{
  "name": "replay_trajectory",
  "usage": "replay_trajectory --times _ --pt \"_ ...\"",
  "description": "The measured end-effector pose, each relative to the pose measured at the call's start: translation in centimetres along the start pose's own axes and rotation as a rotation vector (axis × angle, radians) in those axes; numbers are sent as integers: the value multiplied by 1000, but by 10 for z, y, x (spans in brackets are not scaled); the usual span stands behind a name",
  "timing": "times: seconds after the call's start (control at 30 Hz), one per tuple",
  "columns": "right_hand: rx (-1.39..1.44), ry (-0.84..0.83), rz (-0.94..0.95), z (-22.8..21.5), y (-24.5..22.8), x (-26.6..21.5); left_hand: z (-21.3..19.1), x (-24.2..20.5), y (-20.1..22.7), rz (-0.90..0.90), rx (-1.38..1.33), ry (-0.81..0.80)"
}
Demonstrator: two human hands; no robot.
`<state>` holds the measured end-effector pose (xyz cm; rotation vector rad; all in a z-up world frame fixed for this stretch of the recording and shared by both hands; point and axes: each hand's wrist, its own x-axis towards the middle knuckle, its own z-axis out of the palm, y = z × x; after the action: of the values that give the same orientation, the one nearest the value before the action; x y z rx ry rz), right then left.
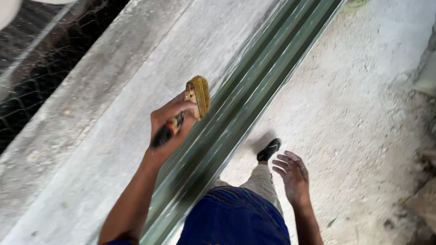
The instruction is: The person brushes a green corrugated panel with a paintbrush, then carries a bucket to a tap, fills a pink cup with water, and pours it into the bucket. They then open a bag of gypsum casting powder and pour it into the bucket.
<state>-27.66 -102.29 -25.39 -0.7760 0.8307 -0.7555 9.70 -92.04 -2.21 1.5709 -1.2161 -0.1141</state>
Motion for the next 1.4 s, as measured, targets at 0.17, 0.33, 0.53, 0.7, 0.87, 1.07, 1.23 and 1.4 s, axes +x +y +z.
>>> replay_trajectory --times 0.17,0.33,0.53,0.7,0.87,1.07,1.23,1.4 --pt "-193 -17 126 -56 -48 118 77 60 -25 146 43 340" --pt "-341 -139 174 -108 -139 225 188 174 -48 -125 -19 179" --pt "-460 -173 191 -153 -227 342 253 243 -27 161 -216 955" --pt "-444 -139 158 -160 -264 441 330 326 -57 -67 41 54" --pt "-388 -19 228 -170 -300 492 379 385 -111 49 38 456" --pt "-406 12 261 -165 -347 560 484 489 -154 -192 -181 -109" --pt "-405 38 364 -158 -359 622 493 542 -146 168 -172 234" --pt "-370 -36 438 -175 -362 700 574 605 -162 -70 -142 -125"
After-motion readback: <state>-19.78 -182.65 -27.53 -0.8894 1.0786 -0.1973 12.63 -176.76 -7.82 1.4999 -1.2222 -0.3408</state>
